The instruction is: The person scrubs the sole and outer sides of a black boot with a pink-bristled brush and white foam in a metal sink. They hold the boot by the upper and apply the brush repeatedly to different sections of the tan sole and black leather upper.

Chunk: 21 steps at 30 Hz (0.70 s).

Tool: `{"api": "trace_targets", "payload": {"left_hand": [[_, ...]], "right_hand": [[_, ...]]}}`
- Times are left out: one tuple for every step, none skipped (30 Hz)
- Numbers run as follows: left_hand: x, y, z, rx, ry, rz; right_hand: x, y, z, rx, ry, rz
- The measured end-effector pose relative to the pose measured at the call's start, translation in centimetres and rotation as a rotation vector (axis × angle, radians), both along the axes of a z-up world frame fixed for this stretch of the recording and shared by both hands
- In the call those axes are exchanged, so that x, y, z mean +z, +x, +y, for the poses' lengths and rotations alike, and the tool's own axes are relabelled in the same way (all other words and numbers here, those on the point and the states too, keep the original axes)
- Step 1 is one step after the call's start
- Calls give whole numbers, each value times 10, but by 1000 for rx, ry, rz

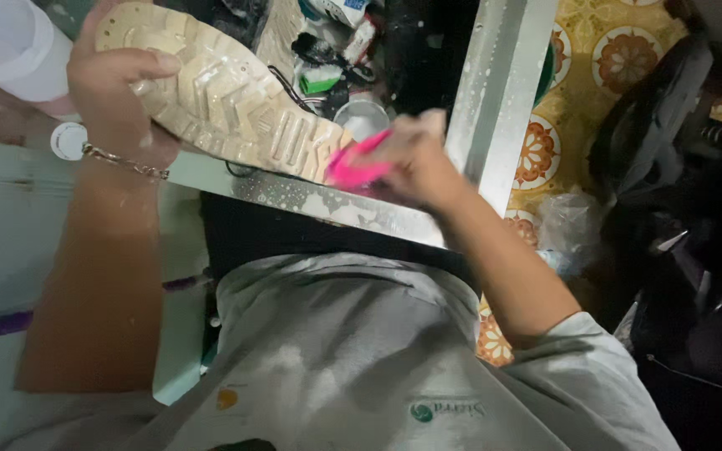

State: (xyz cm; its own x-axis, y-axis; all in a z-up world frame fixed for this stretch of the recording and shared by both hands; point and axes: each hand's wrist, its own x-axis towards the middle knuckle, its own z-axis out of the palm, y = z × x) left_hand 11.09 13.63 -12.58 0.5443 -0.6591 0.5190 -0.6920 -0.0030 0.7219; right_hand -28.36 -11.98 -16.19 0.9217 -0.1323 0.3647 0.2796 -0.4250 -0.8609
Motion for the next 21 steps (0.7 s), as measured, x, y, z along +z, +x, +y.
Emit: {"api": "trace_targets", "payload": {"left_hand": [[42, -33, -21, 102, -158, 569], [85, -69, -40, 217, -316, 1137], [44, -37, -18, 219, -316, 1140], [4, -7, 1, 122, -164, 611], [-34, 23, 18, 34, -16, 78], [-29, 16, 21, 32, -11, 85], [-23, 9, 24, -31, -19, 31], [-15, 6, 24, -92, -39, -32], [-3, 9, 24, -92, -44, -34], [8, 9, 29, -224, -55, -314], [19, 9, 34, -357, -61, -593], [23, -11, 40, -352, -64, -595], [25, -31, 45, -291, -142, -522], [28, -51, 50, -235, -218, -445], [16, -64, 70, -234, -220, -444], [3, -79, 90, 243, -83, 142], [-10, -93, 110, 705, 78, 737], [12, -108, 112, 708, 76, 739], [35, -123, 114, 447, 47, 748], [59, -139, 119, 190, 20, 749], [57, -150, 129, 197, 20, 751]], "right_hand": [[-25, -2, -24, -102, -149, 10], [-50, -6, -48, -201, -297, 24], [-24, -2, -23, -199, -297, 26], [2, 3, 0, -216, -381, 0], [28, 8, 24, -232, -466, -26], [15, 4, 16, -232, -462, -18], [1, 1, 10, -181, -420, -43], [-12, 2, -2, -129, -388, -78], [-18, 1, -25, -130, -393, -80], [-24, 0, -45, -391, -661, 43], [-30, -1, -66, -656, -925, 167], [-24, 5, -70, -653, -928, 163], [-19, 11, -75, -662, -875, 166], [-14, 15, -79, -672, -819, 173], [-20, 29, -73, -672, -821, 173], [-27, 40, -67, -611, -809, 350], [-34, 52, -60, -546, -792, 524], [-54, 67, -59, -542, -795, 524], [-75, 81, -58, -403, -780, 696], [-97, 95, -53, -256, -757, 865], [-106, 112, -47, -248, -757, 865]]}}
